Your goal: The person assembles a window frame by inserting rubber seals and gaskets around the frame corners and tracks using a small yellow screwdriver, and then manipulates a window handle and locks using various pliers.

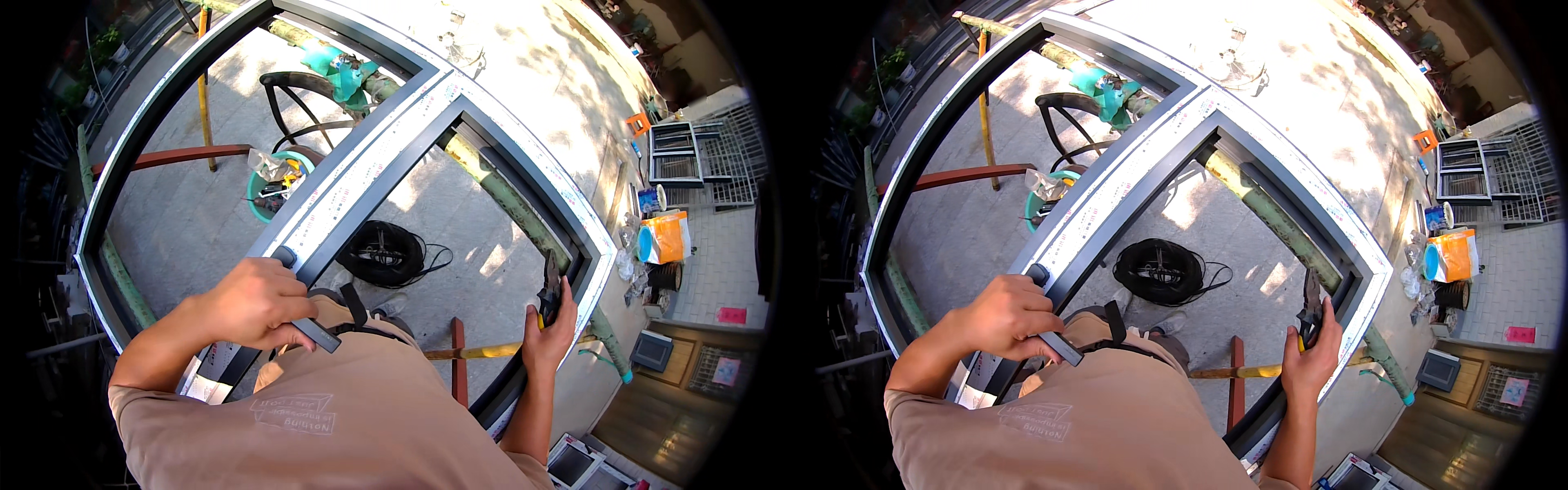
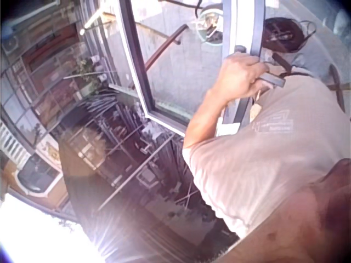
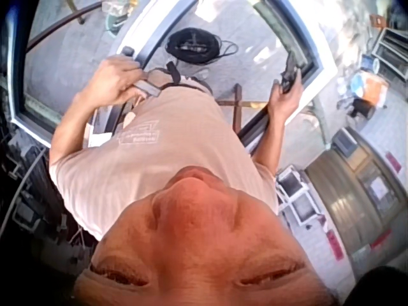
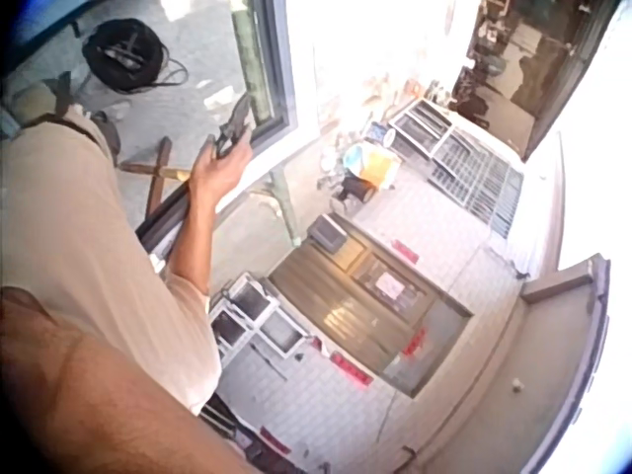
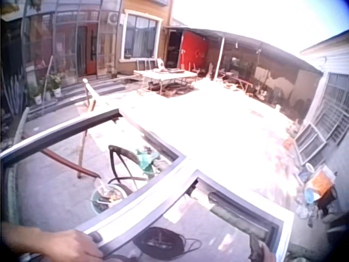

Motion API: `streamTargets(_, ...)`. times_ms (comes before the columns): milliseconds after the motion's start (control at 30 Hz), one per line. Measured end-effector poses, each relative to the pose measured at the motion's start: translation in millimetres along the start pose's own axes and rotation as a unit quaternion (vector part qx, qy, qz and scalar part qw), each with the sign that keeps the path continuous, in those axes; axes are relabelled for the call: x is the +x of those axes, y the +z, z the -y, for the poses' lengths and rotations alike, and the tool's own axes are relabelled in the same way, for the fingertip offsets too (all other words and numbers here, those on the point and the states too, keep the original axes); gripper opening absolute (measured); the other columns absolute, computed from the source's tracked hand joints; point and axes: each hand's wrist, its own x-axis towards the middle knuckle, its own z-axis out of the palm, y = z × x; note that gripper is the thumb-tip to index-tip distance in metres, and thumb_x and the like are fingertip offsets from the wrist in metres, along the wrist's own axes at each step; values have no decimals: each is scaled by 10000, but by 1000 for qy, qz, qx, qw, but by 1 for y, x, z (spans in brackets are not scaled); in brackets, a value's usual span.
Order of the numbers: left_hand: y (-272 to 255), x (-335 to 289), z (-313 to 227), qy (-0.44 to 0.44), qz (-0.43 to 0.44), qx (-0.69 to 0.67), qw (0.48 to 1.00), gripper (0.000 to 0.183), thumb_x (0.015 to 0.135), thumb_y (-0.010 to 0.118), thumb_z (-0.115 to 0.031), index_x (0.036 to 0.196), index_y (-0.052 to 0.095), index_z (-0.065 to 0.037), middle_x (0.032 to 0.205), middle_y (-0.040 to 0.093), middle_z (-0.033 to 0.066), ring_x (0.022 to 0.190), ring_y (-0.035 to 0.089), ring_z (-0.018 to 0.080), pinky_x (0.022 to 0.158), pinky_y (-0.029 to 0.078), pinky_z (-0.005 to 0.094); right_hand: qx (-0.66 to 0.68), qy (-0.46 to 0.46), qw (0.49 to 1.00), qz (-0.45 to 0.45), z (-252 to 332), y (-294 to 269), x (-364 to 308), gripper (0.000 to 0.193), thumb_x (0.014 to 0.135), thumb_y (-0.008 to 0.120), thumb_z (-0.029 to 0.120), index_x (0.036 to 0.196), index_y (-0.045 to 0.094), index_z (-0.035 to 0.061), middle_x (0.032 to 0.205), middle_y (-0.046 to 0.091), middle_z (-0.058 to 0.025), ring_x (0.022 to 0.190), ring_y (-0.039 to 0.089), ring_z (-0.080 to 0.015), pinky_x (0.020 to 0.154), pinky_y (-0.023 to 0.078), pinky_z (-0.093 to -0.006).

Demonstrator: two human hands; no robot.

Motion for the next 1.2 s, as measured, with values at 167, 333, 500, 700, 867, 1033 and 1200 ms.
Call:
streamTargets(167, -25, 11, -16, 3, 40, 3, 999, 369, 867, 876, -505, 961, 786, -159, 704, 567, -13, 620, 607, 249, 562, 428, 411, -11, -20, 1000, -8, -2, -3, -1, 814, 853, 828, 15, 1612, 543, 80, 1328, 673, -194, 1214, 667, -392, 1076, 516, -441)
streamTargets(333, -7, 8, 2, 1, 74, -1, 997, 346, 906, 831, -509, 947, 756, -174, 702, 564, -4, 632, 627, 259, 565, 458, 423, -19, -27, 999, 2, -5, 2, -1, 812, 852, 835, 18, 1610, 549, 80, 1298, 673, -191, 1187, 676, -384, 1049, 529, -438)
streamTargets(500, -3, 9, 7, -3, 83, -3, 997, 346, 910, 823, -500, 924, 734, -166, 703, 564, 10, 642, 639, 274, 575, 480, 431, -22, -15, 1000, -4, 0, 2, -2, 807, 851, 841, 14, 1604, 558, 82, 1277, 674, -193, 1156, 688, -380, 1025, 540, -430)
streamTargets(700, 2, 11, 0, -77, 39, 16, 996, 364, 908, 826, -484, 926, 721, -135, 731, 613, 39, 682, 671, 305, 607, 506, 448, -22, -47, 999, -16, -5, 4, -2, 804, 846, 836, 0, 1599, 563, 74, 1248, 675, -188, 1130, 692, -372, 1016, 541, -425)
streamTargets(867, 15, 23, -28, -266, -56, 34, 962, 386, 899, 846, -460, 933, 713, -99, 760, 684, 96, 733, 704, 358, 638, 521, 466, -10, -46, 999, -21, -7, 3, -2, 806, 845, 833, -4, 1600, 562, 72, 1225, 669, -183, 1091, 684, -360, 989, 541, -419)
streamTargets(1033, 16, 23, -30, -292, -53, 37, 954, 381, 904, 857, -436, 958, 711, -88, 725, 676, 114, 706, 697, 379, 630, 507, 482, -11, -32, 999, -20, -4, 3, -3, 810, 814, 860, 9, 1573, 588, 82, 1215, 670, -182, 1027, 677, -368, 910, 556, -409)
streamTargets(1200, 21, 29, -34, -332, -90, 35, 938, 373, 897, 873, -402, 965, 711, -73, 731, 682, 141, 706, 695, 399, 626, 504, 489, -8, -67, 997, -38, -11, 5, -3, 815, 808, 863, 4, 1572, 588, 81, 1223, 671, -182, 1056, 688, -377, 934, 561, -414)
